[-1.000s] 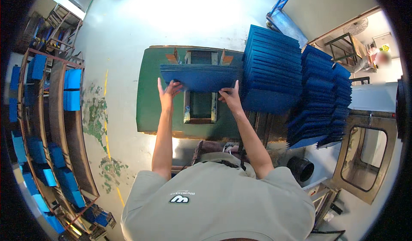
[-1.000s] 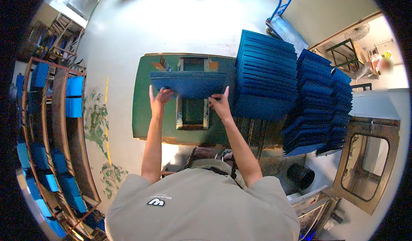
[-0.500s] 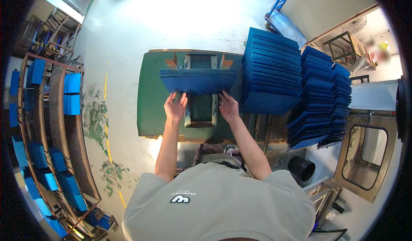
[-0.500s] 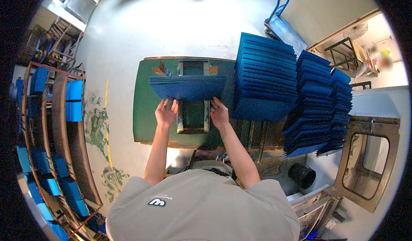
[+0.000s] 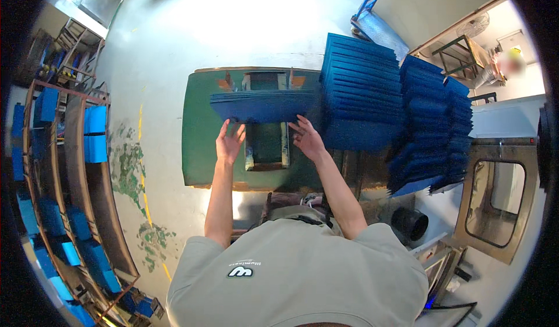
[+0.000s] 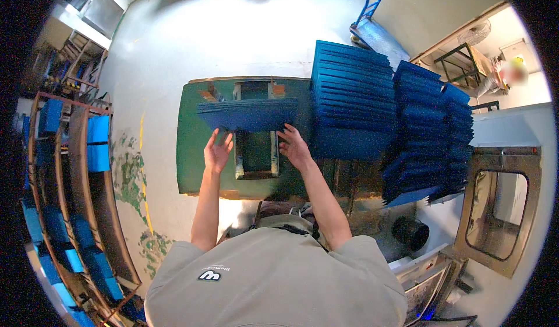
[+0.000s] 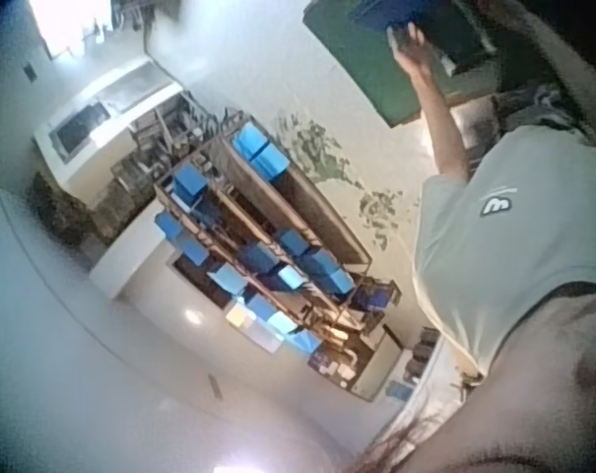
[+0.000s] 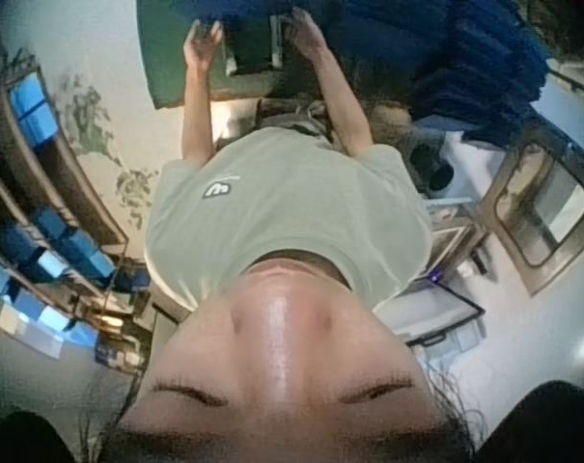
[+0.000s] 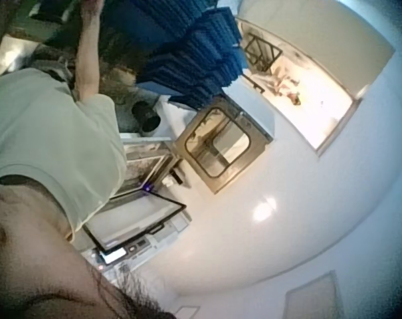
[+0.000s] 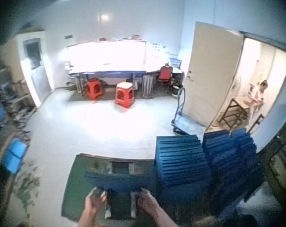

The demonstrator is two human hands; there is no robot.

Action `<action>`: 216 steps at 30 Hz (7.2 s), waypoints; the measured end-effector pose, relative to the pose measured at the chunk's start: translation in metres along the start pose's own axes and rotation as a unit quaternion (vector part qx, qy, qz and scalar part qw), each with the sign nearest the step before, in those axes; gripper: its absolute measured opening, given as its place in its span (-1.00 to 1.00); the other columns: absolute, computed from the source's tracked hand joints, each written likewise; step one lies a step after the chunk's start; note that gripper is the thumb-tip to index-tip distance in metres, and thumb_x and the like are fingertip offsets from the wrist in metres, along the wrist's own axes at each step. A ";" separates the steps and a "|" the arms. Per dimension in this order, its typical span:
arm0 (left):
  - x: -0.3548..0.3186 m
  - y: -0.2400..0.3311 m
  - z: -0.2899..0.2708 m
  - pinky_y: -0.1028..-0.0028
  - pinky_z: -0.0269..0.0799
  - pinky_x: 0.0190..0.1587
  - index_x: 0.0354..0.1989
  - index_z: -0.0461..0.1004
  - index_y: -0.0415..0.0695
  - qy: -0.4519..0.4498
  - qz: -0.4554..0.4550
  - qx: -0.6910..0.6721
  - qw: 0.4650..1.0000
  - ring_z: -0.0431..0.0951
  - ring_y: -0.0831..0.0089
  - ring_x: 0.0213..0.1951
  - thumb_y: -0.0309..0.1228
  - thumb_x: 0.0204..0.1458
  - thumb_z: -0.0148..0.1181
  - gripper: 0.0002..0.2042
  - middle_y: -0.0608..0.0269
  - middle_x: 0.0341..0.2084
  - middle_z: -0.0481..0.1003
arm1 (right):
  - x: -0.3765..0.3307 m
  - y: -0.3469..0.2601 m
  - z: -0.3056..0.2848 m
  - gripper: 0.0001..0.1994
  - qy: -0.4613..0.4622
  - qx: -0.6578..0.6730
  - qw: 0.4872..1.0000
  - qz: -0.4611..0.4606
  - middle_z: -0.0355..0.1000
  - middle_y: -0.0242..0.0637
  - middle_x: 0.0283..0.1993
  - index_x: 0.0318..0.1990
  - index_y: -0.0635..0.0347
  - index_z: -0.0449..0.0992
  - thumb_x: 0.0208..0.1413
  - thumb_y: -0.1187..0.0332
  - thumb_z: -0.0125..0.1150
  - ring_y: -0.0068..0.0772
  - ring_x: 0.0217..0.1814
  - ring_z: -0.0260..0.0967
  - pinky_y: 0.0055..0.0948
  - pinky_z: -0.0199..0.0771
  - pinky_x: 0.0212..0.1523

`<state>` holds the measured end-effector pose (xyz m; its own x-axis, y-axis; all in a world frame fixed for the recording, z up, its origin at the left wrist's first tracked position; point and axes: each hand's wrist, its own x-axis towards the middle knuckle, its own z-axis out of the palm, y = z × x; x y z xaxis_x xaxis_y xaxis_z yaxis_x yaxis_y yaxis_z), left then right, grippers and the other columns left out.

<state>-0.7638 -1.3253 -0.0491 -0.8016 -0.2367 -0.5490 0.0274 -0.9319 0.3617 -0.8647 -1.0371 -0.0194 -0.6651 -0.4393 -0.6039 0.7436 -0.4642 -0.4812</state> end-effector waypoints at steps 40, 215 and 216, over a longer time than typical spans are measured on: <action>-0.367 -0.349 0.027 0.35 0.51 -0.09 0.15 0.41 -0.15 0.120 0.173 0.064 0.976 0.63 0.30 -0.16 -0.17 0.28 0.02 -0.62 0.08 -0.09 0.60 | -0.198 -0.229 -0.134 -0.66 -0.144 -0.808 0.368 -0.436 0.51 -0.23 -0.43 -0.50 0.10 0.59 0.15 0.05 0.23 -0.07 -0.37 0.50 -0.15 0.46 -0.38; -0.882 -1.165 -0.080 0.17 0.43 0.19 0.31 0.23 -0.04 0.419 0.722 -0.417 0.359 0.44 0.26 0.18 -0.43 0.29 0.09 -0.58 0.25 0.17 0.41 | -0.806 0.236 -0.606 -0.17 -0.889 -0.427 0.005 -0.168 -0.02 0.24 0.45 0.37 0.39 0.14 0.22 -0.18 0.09 0.25 0.51 -0.11 0.22 -0.18 0.45; -0.881 -1.167 -0.083 0.18 0.43 0.19 0.31 0.24 -0.04 0.426 0.718 -0.417 0.360 0.43 0.27 0.18 -0.43 0.30 0.09 -0.58 0.26 0.17 0.41 | -0.806 0.237 -0.608 -0.16 -0.889 -0.430 0.004 -0.157 -0.03 0.24 0.46 0.37 0.42 0.14 0.24 -0.22 0.03 0.25 0.52 -0.12 0.29 -0.20 0.45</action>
<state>-0.0405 -0.0521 -0.0503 0.8603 -0.3059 -0.4079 0.5024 0.6450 0.5759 -0.1103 -0.3250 -0.0327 0.9770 -0.1861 0.1037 -0.0956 -0.8179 -0.5674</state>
